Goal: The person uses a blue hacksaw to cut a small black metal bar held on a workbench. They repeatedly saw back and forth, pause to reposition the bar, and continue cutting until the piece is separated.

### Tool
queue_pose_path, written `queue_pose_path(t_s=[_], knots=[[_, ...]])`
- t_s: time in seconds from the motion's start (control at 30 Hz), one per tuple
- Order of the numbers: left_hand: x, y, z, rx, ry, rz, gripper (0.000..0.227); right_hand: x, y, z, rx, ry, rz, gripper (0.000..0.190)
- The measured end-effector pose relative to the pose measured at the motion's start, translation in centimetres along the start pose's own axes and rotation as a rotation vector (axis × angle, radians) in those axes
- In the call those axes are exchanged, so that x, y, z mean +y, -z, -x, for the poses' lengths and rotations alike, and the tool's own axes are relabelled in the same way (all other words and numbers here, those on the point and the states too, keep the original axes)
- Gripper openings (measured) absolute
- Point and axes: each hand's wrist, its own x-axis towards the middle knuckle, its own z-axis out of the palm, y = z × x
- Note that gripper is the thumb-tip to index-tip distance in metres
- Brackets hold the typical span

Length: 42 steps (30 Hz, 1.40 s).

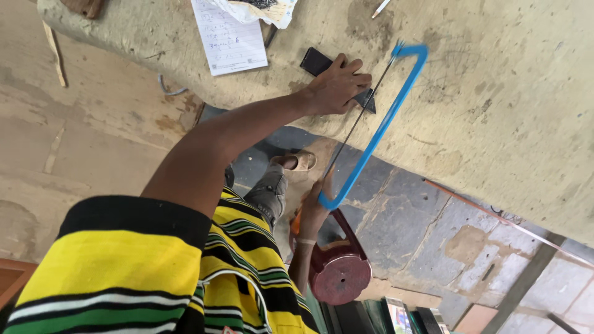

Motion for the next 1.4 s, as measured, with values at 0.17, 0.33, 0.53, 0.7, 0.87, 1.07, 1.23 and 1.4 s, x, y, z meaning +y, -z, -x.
queue_pose_path(t_s=[0.17, 0.33, 0.53, 0.7, 0.87, 1.07, 1.23, 1.4], knots=[[0.3, -0.1, 0.2, -0.024, 0.021, 0.026, 0.045, -1.9, -1.2, -9.5, -0.004, 0.089, -0.033, 0.054], [0.8, 0.1, 0.2, -0.013, 0.031, 0.023, 0.048, -1.5, -0.5, -7.4, -0.021, 0.061, 0.016, 0.052], [0.3, 0.3, 0.5, -0.045, 0.052, 0.074, 0.049, 0.1, -0.2, 3.0, 0.004, -0.207, -0.076, 0.049], [0.3, 0.4, -0.4, -0.060, 0.036, 0.029, 0.051, 0.5, 0.2, 0.6, -0.015, 0.002, -0.022, 0.049], [0.1, -0.2, 0.2, 0.003, 0.017, 0.029, 0.049, 0.2, -1.3, -9.4, -0.017, 0.064, -0.037, 0.053], [0.2, -0.5, 0.3, 0.036, 0.035, 0.029, 0.047, -0.3, -1.4, -6.4, 0.022, -0.034, 0.004, 0.035], [0.3, -1.3, 0.5, 0.075, 0.042, -0.043, 0.049, 2.5, 0.0, 2.5, 0.010, -0.015, 0.019, 0.041], [0.0, -1.4, -0.2, -0.014, 0.051, 0.009, 0.051, 2.1, 0.5, 1.3, -0.002, 0.025, 0.006, 0.048]])
